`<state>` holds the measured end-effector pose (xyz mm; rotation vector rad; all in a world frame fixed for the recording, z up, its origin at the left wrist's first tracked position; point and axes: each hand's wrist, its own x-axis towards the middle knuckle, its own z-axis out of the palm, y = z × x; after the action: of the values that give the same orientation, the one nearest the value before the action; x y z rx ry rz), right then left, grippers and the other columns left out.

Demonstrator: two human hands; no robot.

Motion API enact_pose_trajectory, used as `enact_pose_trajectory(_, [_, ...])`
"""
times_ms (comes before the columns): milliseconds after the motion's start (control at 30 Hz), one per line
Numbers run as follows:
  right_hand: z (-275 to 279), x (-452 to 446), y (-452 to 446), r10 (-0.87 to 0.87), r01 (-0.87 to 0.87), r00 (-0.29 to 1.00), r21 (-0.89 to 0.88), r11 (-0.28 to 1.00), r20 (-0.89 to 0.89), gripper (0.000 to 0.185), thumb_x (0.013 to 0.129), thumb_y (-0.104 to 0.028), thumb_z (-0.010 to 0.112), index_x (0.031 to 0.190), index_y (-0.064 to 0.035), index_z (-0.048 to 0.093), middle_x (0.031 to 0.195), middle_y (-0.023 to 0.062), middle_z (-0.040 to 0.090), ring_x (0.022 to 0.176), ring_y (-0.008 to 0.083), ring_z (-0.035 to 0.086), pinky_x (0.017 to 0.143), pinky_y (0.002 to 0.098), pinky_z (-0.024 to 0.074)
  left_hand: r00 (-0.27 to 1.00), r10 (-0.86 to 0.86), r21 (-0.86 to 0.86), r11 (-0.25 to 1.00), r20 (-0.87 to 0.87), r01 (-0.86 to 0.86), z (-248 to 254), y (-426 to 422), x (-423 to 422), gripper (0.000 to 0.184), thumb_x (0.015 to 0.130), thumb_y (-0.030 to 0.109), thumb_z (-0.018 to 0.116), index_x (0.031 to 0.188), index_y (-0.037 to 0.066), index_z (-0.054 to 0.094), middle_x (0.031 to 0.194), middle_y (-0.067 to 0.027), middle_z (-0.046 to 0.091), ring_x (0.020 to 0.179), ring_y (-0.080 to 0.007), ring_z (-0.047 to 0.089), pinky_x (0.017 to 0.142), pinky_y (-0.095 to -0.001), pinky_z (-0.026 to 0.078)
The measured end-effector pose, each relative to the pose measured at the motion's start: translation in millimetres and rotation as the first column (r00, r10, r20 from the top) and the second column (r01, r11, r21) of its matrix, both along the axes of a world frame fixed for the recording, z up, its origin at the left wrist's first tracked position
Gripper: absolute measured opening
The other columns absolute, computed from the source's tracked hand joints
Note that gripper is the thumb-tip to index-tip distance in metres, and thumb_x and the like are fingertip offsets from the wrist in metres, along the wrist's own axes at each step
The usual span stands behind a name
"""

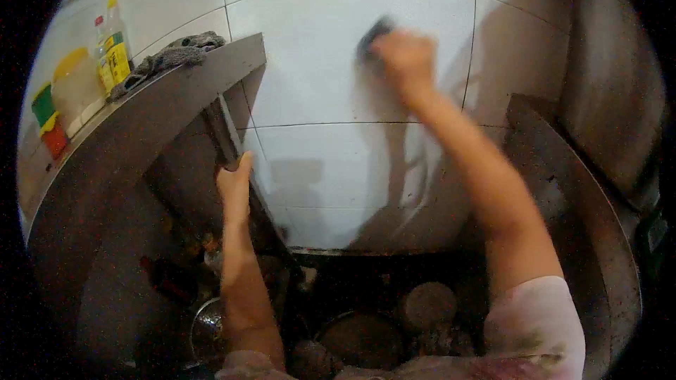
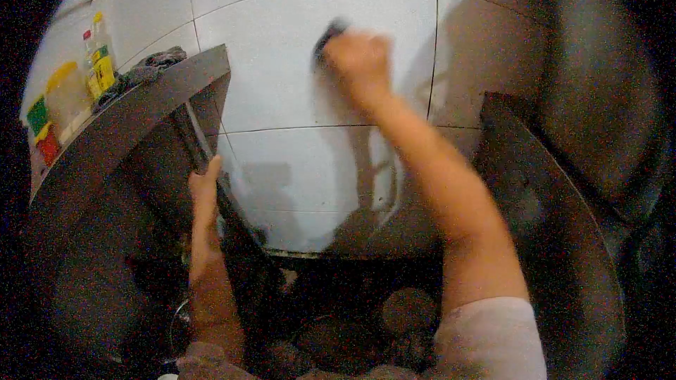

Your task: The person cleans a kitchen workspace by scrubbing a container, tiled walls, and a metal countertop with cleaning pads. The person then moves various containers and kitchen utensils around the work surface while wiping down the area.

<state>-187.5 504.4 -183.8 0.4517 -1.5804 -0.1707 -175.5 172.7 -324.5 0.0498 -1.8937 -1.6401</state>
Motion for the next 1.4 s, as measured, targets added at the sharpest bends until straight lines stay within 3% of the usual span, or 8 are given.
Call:
enact_pose_trajectory(167, [-19.4, 23.9, -15.0, 0.02, -0.062, 0.994, 0.402, 0.914, 0.106, 0.006, 0.076, -0.018, 0.053, 0.081, -0.0178, 0.056, 0.083, 0.0029, 0.054, 0.078, 0.0212, 0.056, 0.07, 0.0425, 0.0393, 0.986, 0.137, -0.131, 0.984, 0.091, -0.124, -8.7, -13.5, -11.3, 0.047, 0.077, 0.031, 0.07, 0.104, -0.006, 0.06, 0.102, -0.013, 0.063, 0.091, -0.0237, 0.058, 0.083, -0.0339, 0.043])
enact_pose_trajectory(300, [65.8, 13.0, -6.5, 0.089, -0.132, 0.967, -0.176, 0.975, -0.237, 0.008, 0.073, -0.018, 0.058, 0.081, -0.0162, 0.057, 0.083, 0.0041, 0.058, 0.078, 0.0227, 0.057, 0.068, 0.0429, 0.0368, 0.993, 0.054, -0.071, 0.996, 0.104, -0.047, -11.3, -19.1, -10.9, 0.047, 0.079, 0.031, 0.068, 0.107, -0.006, 0.059, 0.103, -0.0134, 0.063, 0.095, -0.0249, 0.058, 0.083, -0.0343, 0.044])
enact_pose_trajectory(600, [-21.1, 23.7, 47.5, 0.031, -0.062, 0.995, 0.358, 0.932, 0.092, 0.013, 0.075, -0.019, 0.055, 0.088, -0.0193, 0.058, 0.085, 0.0019, 0.055, 0.083, 0.0205, 0.056, 0.072, 0.0428, 0.041, 0.997, 0.028, -0.121, 0.992, 0.071, -0.02, 2.5, -1.2, 10.0, 0.044, 0.08, 0.028, 0.067, 0.109, -0.004, 0.058, 0.104, -0.0121, 0.062, 0.093, -0.0218, 0.058, 0.082, -0.033, 0.044])
enact_pose_trajectory(767, [15.6, 39.6, 97.4, -0.014, -0.025, 0.985, -0.221, 0.975, -0.175, 0.033, 0.061, -0.01, 0.074, 0.092, -0.0097, 0.063, 0.086, 0.0097, 0.063, 0.079, 0.0291, 0.06, 0.066, 0.0392, 0.0462, 0.992, 0.11, -0.121, 0.987, 0.057, -0.103, 5.5, 7.0, 12.6, 0.044, 0.081, 0.028, 0.067, 0.108, -0.006, 0.058, 0.106, -0.0132, 0.062, 0.093, -0.0227, 0.058, 0.082, -0.0336, 0.044])
enact_pose_trajectory(900, [-131.3, 61.4, 95.7, -0.21, 0.403, 0.885, -0.457, 0.793, 0.415, 0.047, 0.064, -0.004, 0.069, 0.11, -0.011, 0.055, 0.105, 0.0127, 0.056, 0.105, 0.0325, 0.05, 0.088, 0.0455, 0.036, 0.996, 0.052, -0.045, 0.998, 0.068, -0.049, 2.1, 5.2, 10.5, 0.045, 0.082, 0.027, 0.067, 0.11, -0.007, 0.057, 0.109, -0.0146, 0.061, 0.094, -0.0236, 0.057, 0.083, -0.0344, 0.044])
enact_pose_trajectory(967, [-200.2, 69.0, 114.9, -0.158, 0.294, 0.95, -0.606, 0.74, 0.268, 0.042, 0.069, -0.003, 0.065, 0.11, -0.0065, 0.055, 0.105, 0.0157, 0.056, 0.103, 0.0343, 0.051, 0.089, 0.0446, 0.0378, 0.998, 0.027, -0.056, 0.998, 0.049, -0.024, -1.5, 2.0, 6.6, 0.047, 0.081, 0.028, 0.068, 0.11, -0.007, 0.057, 0.11, -0.015, 0.06, 0.095, -0.024, 0.057, 0.083, -0.0347, 0.044])
enact_pose_trajectory(1300, [-85.2, 71.0, 104.7, -0.12, 0.153, 0.988, -0.664, 0.732, 0.096, 0.027, 0.084, -0.006, 0.054, 0.11, 0.0012, 0.053, 0.107, 0.021, 0.055, 0.103, 0.0377, 0.05, 0.089, 0.043, 0.0394, 0.996, 0.05, 0.039, 0.998, 0.067, -0.052, -2.5, 6.8, 5.9, 0.048, 0.08, 0.026, 0.069, 0.113, -0.006, 0.056, 0.107, -0.0112, 0.06, 0.091, -0.0215, 0.056, 0.08, -0.033, 0.045])
enact_pose_trajectory(1400, [-152.1, 55.9, 90.6, 0.303, 0.575, 0.678, -0.74, 0.349, 0.67, 0.018, 0.079, -0.006, 0.059, 0.096, -0.0066, 0.062, 0.086, 0.0176, 0.059, 0.082, 0.0375, 0.055, 0.069, 0.0447, 0.0437, 0.994, 0.095, -0.014, 0.995, 0.055, -0.094, -1.1, 8.6, 7.0, 0.049, 0.08, 0.027, 0.069, 0.112, -0.007, 0.056, 0.108, -0.0125, 0.061, 0.092, -0.0222, 0.057, 0.081, -0.0334, 0.045])
